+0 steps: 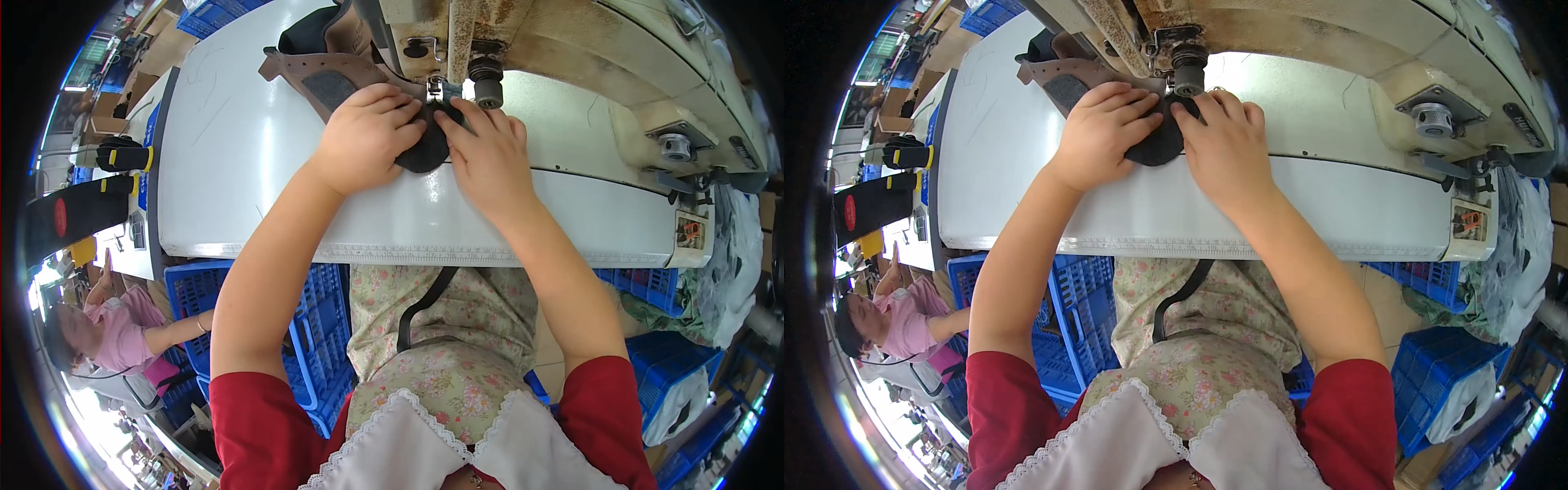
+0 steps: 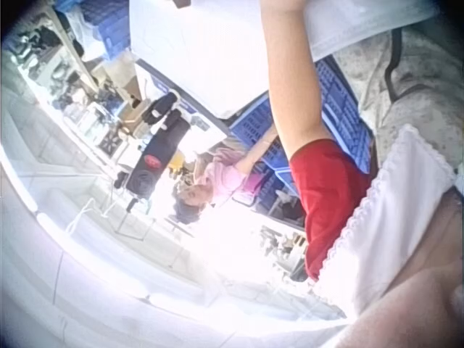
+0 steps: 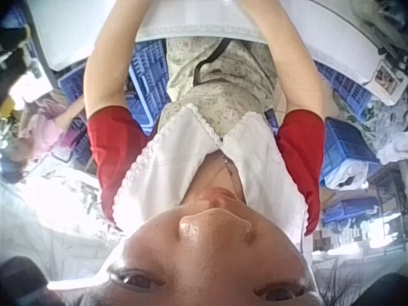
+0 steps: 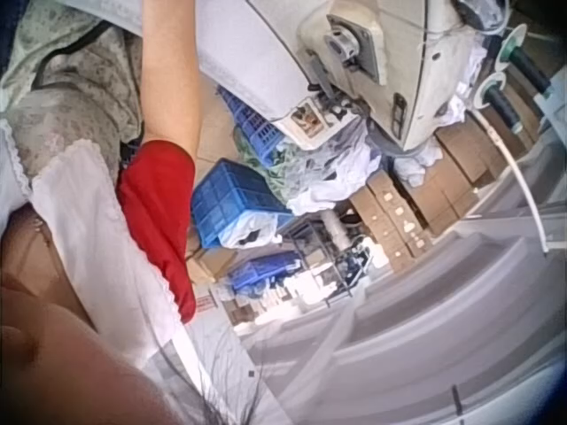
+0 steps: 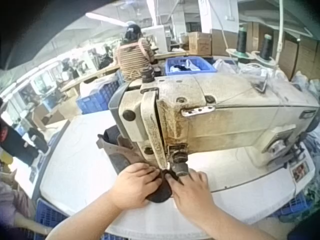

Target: Operate a sewing machine to stitch leather components of a shoe upper.

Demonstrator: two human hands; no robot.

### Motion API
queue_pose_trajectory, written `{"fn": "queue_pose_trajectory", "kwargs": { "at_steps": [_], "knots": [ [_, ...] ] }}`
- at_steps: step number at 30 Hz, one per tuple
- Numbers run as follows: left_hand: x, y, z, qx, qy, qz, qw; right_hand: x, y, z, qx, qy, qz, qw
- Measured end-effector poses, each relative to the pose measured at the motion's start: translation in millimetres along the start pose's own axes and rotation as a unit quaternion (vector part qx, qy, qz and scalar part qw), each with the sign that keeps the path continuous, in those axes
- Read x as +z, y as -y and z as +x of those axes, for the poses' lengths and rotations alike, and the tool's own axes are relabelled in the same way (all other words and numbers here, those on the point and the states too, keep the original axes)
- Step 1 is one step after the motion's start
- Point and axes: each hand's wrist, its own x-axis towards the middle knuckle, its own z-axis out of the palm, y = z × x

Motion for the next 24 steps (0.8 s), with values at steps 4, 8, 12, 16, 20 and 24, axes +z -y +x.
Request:
{"fn": "queue_pose_trajectory", "kwargs": {
  "at_steps": [4, 8, 12, 16, 20, 24],
  "knots": [
    [-2.1, 1.4, -0.3, 0.001, -0.001, -0.001, 1.0, -0.2, 0.4, 1.7, -0.002, 0.001, -0.003, 1.0],
    [-1.7, 1.1, 1.2, -0.001, -0.001, 0.0, 1.0, -3.2, -0.5, 1.0, 0.004, -0.007, 0.005, 1.0],
    [-3.0, -1.9, 6.7, -0.001, 0.017, -0.012, 1.0, -27.3, -10.4, -10.0, -0.009, -0.023, 0.146, 0.989],
    [-1.1, -1.3, -2.7, 0.001, 0.033, -0.006, 0.999, -106.7, -18.2, -38.4, 0.073, -0.091, 0.198, 0.973],
    [-4.4, -7.8, 3.6, -0.008, 0.038, 0.0, 0.999, -182.2, -91.5, -88.2, 0.294, -0.259, 0.069, 0.918],
    [-6.4, -3.8, 5.8, 0.012, 0.04, 0.001, 0.999, -236.0, -214.9, -179.0, 0.346, -0.17, -0.081, 0.919]
  ]
}}
